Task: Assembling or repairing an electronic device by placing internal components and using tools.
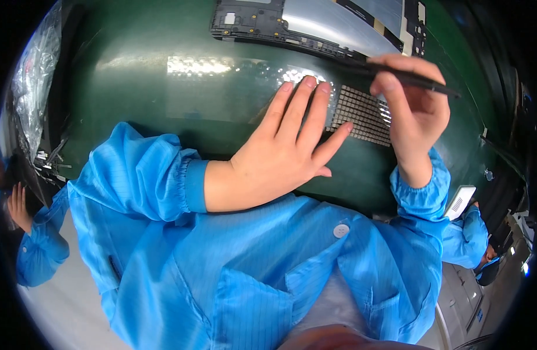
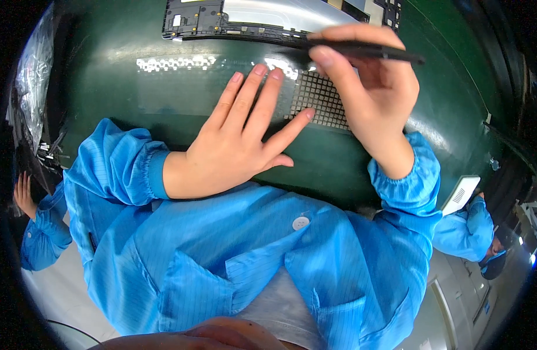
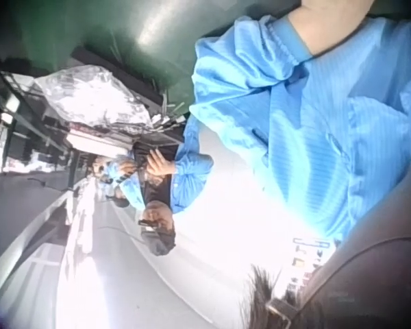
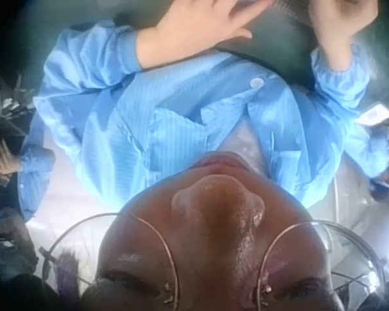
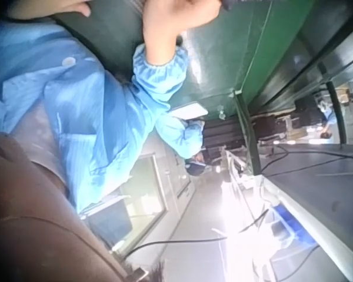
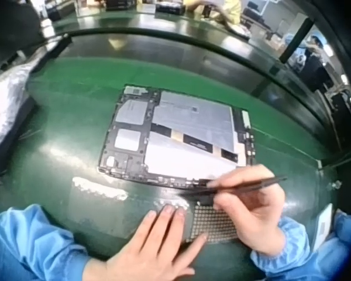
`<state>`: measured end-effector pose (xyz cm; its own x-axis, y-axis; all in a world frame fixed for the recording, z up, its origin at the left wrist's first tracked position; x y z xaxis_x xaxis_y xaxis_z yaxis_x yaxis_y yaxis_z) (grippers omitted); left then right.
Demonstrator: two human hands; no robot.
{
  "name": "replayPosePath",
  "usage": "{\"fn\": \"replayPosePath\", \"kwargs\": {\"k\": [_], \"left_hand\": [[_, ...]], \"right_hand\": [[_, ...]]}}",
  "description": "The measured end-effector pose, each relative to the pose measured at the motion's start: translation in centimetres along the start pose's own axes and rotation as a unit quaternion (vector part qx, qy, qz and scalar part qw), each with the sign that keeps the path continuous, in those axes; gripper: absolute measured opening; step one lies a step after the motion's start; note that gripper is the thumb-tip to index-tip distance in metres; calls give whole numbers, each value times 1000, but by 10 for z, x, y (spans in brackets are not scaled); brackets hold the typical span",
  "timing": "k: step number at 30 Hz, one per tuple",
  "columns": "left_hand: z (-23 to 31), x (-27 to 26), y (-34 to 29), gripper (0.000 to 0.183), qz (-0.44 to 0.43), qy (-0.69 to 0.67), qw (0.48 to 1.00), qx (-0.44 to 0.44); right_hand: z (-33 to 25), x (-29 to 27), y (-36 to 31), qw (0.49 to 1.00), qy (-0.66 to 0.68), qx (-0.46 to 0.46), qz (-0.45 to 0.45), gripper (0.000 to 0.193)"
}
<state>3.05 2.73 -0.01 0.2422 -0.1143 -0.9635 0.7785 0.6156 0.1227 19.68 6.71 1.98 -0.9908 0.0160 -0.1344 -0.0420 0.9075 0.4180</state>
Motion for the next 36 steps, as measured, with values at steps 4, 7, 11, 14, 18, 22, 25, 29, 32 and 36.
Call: {"fn": "replayPosePath", "kwargs": {"k": [4,7,11,14,18,22,25,29,32,36], "left_hand": [[-1,-1,0,83,-5,8,1000,-9],[-2,-1,0,80,-3,16,1000,5],[-1,1,2,75,-5,20,1000,7],[-1,0,2,73,-6,13,1000,8],[0,-1,2,70,2,2,1000,8],[0,-1,3,70,4,10,1000,11],[0,0,4,69,-9,28,1000,8],[0,-1,5,74,-7,33,999,8],[1,-2,4,79,-6,38,999,6],[0,-4,0,84,-5,37,999,3]], "right_hand": [[-6,-8,-44,984,29,176,9,25],[-5,-4,-64,987,31,154,-19,25],[-6,-3,-60,987,30,156,-12,24],[-4,-2,-63,987,16,159,1,21],[-6,-3,-61,990,-39,138,-15,19],[-13,-2,-54,991,-104,50,-74,21],[-20,0,-51,989,-114,-17,-94,22],[-16,-8,-54,998,-38,26,-46,22],[-13,-14,-41,992,32,117,16,21],[-3,-21,35,998,17,57,35,15]]}}
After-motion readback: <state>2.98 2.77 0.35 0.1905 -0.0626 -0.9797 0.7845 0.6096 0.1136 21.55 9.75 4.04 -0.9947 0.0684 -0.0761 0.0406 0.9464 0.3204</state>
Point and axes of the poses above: each hand's wrist, its own y-axis towards the middle knuckle, its own x-axis out of the palm, z = x × y, the point moved 5 cm from there along y, towards the middle knuckle, and after that the axes turned 8 degrees about -x, right-handed, at the moved point
